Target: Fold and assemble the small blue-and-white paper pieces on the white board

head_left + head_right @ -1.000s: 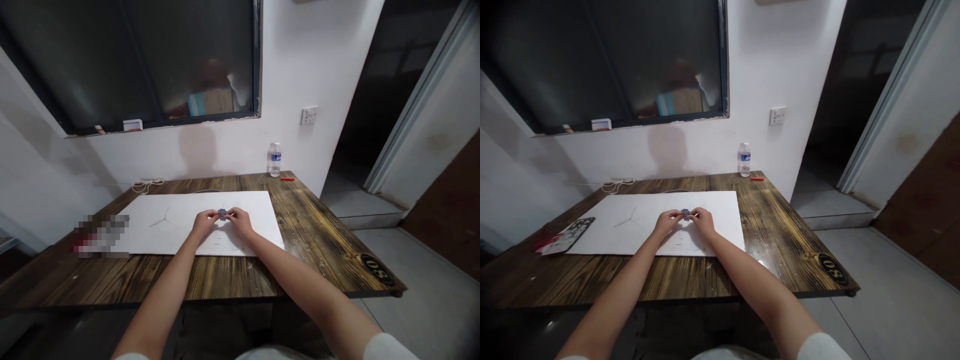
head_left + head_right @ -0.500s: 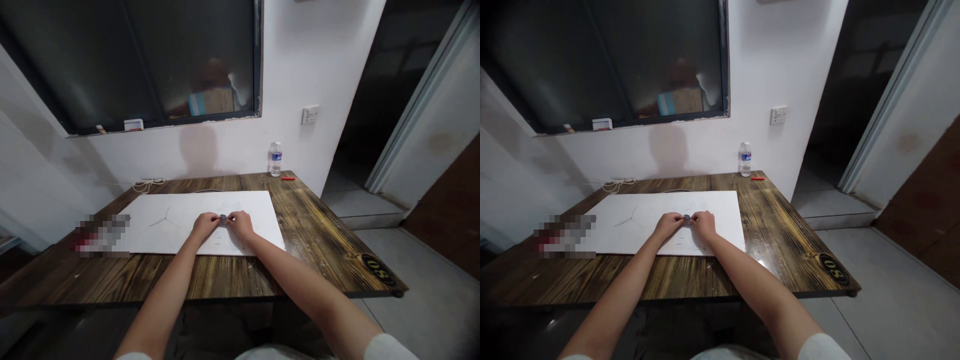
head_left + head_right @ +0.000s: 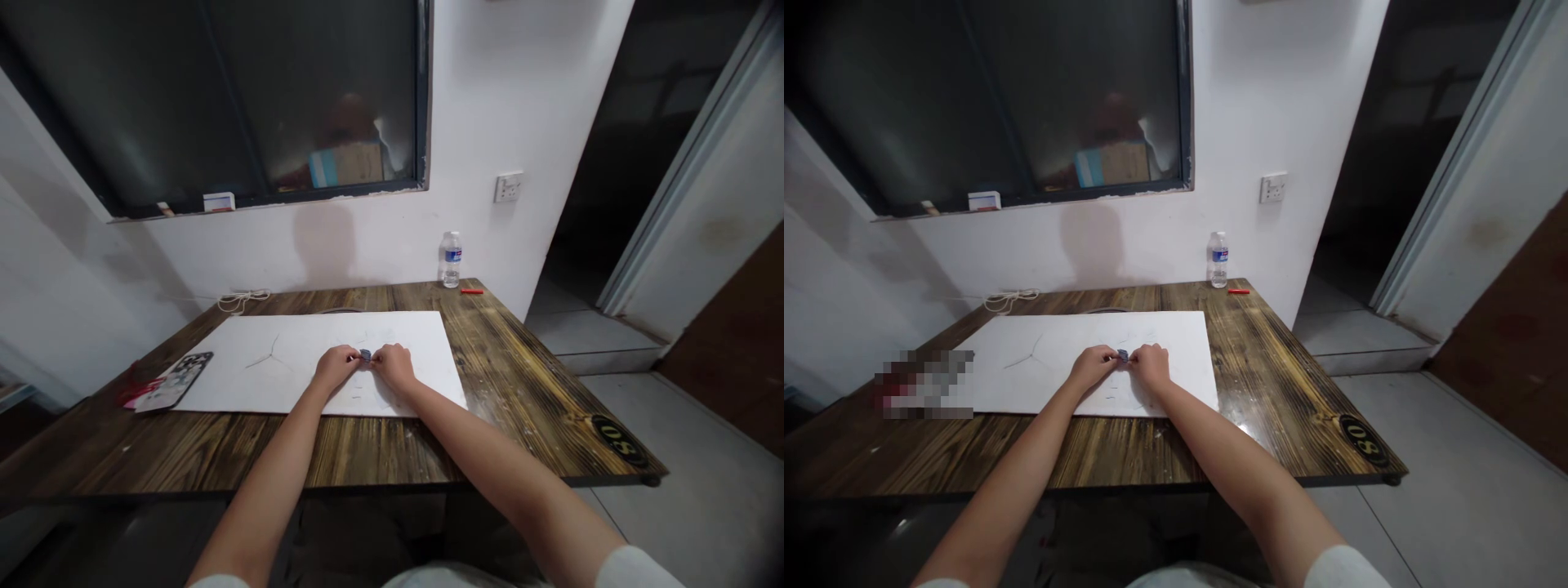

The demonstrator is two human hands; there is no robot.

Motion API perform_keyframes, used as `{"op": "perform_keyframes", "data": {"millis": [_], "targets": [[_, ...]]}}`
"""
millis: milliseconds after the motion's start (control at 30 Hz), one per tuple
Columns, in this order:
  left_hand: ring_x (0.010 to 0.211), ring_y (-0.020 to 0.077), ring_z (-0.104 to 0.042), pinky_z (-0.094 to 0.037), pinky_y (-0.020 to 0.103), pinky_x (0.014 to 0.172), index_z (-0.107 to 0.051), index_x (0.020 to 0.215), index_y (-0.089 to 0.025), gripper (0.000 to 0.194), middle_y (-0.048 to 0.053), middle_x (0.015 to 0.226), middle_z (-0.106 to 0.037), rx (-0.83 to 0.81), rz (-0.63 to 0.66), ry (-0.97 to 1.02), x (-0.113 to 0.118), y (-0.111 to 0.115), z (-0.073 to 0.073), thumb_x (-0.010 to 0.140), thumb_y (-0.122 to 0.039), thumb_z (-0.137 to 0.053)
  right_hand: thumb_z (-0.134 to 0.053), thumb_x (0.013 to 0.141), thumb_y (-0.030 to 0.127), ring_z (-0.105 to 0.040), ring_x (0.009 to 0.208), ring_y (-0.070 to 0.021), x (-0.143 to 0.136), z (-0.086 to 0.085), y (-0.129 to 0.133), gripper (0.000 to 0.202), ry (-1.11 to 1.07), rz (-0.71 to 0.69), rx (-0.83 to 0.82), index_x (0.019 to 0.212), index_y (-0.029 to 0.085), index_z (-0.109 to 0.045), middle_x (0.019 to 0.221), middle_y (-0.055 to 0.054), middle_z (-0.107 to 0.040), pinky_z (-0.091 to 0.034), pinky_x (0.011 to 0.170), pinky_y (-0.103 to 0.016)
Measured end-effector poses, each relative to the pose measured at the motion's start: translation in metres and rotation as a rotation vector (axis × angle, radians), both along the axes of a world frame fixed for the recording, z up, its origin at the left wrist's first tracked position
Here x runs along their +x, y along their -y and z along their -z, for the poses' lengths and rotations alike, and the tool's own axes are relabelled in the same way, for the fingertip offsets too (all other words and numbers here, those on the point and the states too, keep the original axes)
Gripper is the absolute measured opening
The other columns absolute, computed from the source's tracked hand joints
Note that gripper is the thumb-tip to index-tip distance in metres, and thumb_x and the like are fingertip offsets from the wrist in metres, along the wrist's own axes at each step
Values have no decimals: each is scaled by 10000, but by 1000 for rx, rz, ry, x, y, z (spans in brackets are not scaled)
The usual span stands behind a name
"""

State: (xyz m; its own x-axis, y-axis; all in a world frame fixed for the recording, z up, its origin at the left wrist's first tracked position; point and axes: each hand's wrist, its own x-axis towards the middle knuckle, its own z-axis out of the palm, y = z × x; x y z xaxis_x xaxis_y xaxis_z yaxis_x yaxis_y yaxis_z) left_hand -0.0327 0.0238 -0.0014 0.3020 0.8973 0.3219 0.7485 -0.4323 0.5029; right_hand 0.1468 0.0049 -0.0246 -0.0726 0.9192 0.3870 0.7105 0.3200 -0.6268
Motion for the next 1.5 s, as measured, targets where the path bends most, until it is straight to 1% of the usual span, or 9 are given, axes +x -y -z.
{"op": "perform_keyframes", "data": {"millis": [167,367,467,633,767,967,1233,1400,1500], "targets": [[758,210,-636,-456,300,700,-762,808,-225,215,41,803,-737,-59,-6,262,4,-1,2,684,-396,-717,-740,789,247,-597,746,-211,1,0,-1,69,-29,-25,32,732,258,-777,790,-62,-743,-319,655,-300],[652,179,-619,-458,279,634,-686,716,-178,330,28,676,-697,-185,-7,565,8,-3,2,637,-492,-751,-727,826,303,-613,813,-220,1,-1,-2,69,-87,-94,40,841,264,-782,843,-47,-749,-376,729,-307],[601,160,-595,-452,267,595,-666,739,-177,400,15,629,-663,-143,-88,681,5,-5,0,609,-543,-764,-760,802,355,-609,874,-228,-1,-1,0,161,-111,-189,46,937,268,-774,882,-43,-753,-399,800,-325],[584,143,-583,-418,235,527,-670,792,-173,455,10,627,-647,-69,-265,802,-2,-8,-4,596,-575,-755,-863,676,375,-598,920,-232,-3,-3,5,298,-30,-398,62,936,263,-768,936,-50,-753,-412,817,-319],[571,136,-576,-378,205,464,-672,820,-176,468,2,620,-638,-79,-325,849,-6,-10,-2,587,-574,-750,-897,609,388,-609,881,-227,-3,-6,7,346,79,-481,125,908,262,-776,897,-46,-756,-409,806,-308],[558,130,-572,-382,186,437,-673,829,-169,454,4,609,-629,-90,-323,847,-3,-9,-1,603,-556,-747,-826,690,278,-631,824,-215,-3,-10,8,201,125,-512,165,887,258,-787,828,-45,-759,-402,767,-297],[573,140,-580,-415,224,494,-662,783,-174,467,6,611,-630,-72,-316,802,-2,-7,-5,577,-583,-750,-750,745,193,-635,817,-211,-5,-11,10,240,224,-525,195,979,241,-776,872,-54,-764,-407,757,-296],[573,142,-579,-409,224,485,-662,780,-175,439,2,606,-629,-92,-322,796,-1,-7,-5,581,-556,-749,-750,760,190,-629,815,-204,-7,-12,9,281,278,-525,191,1040,207,-757,855,-56,-755,-412,750,-290],[565,131,-578,-427,223,504,-664,768,-170,418,-3,602,-630,-82,-314,808,-1,-8,-4,581,-534,-750,-731,806,210,-612,861,-194,-7,-14,10,288,344,-529,181,1092,186,-732,940,-73,-739,-409,771,-287]]}}
